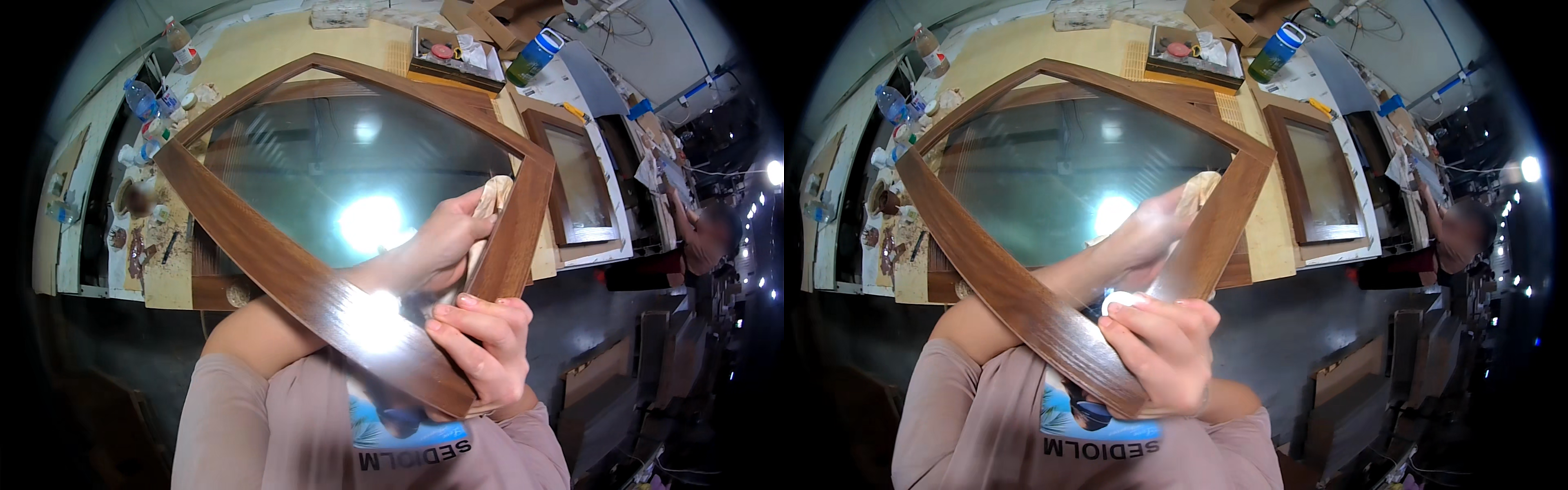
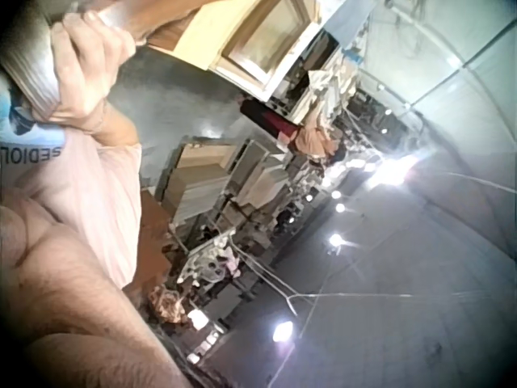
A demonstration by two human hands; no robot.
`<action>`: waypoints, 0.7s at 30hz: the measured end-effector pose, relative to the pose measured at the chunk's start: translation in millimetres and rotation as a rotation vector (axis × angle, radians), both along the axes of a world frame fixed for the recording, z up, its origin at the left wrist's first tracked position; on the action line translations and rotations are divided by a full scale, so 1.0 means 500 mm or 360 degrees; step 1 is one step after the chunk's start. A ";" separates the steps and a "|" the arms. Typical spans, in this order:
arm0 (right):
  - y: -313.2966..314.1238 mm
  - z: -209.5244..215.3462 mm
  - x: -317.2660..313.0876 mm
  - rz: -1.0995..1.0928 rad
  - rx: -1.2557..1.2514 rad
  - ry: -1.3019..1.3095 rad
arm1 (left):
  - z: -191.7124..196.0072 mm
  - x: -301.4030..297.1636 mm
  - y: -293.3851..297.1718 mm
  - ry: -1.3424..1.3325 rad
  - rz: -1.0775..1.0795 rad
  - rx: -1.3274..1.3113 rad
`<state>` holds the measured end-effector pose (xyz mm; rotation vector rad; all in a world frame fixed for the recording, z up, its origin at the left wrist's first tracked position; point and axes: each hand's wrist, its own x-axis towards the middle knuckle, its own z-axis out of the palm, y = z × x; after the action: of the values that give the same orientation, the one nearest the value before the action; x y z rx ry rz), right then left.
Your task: The person cleans a glass panel in a wooden frame using a cloth and small pieces of white material. They wipe the glass surface, handle a small wooden piece, and then wipe the corners and edges of the glass and wooden frame.
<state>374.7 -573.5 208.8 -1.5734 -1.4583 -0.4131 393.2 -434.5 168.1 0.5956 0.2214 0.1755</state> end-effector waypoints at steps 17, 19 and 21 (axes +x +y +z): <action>-0.010 -0.015 0.018 0.0082 0.0040 -0.0042 | -0.037 0.007 -0.006 -0.0187 -0.0068 -0.0096; -0.010 -0.018 0.017 0.0079 0.0048 -0.0020 | -0.038 -0.018 0.007 -0.0234 -0.0132 -0.0187; -0.010 -0.015 0.020 0.0090 0.0020 -0.0024 | -0.033 -0.012 0.011 -0.0168 -0.0168 -0.0176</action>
<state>384.5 -578.3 201.3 -1.5183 -1.5054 -0.4016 387.2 -429.1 151.6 0.4855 0.0961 0.0918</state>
